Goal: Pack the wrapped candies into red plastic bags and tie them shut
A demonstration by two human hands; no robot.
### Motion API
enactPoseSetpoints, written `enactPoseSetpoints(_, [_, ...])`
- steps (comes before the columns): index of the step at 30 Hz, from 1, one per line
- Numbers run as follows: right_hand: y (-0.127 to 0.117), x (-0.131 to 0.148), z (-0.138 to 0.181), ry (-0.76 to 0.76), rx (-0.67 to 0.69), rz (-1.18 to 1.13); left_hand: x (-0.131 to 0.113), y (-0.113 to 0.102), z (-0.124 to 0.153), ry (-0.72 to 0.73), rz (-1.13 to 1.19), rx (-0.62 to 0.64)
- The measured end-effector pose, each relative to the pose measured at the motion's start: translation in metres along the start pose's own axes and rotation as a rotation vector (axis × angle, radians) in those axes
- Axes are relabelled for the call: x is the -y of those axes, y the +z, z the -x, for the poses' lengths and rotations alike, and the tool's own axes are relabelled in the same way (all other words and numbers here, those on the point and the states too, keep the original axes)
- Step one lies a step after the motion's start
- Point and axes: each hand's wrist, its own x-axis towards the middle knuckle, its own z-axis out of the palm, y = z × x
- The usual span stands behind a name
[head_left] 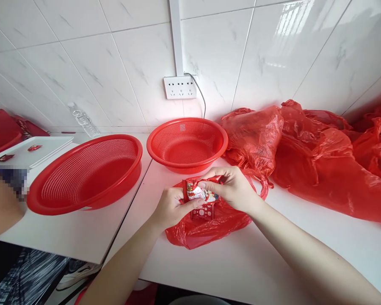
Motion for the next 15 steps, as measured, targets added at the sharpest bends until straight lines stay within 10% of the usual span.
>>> enactPoseSetpoints(8, [0.001,0.004,0.001,-0.057,-0.098,0.025,0.003,-0.001,-0.004,0.018,0.13,-0.055])
enactPoseSetpoints(15, [-0.003,-0.009,-0.006,0.035,0.129,-0.055,0.011,-0.006,-0.008,0.003,0.163,-0.233])
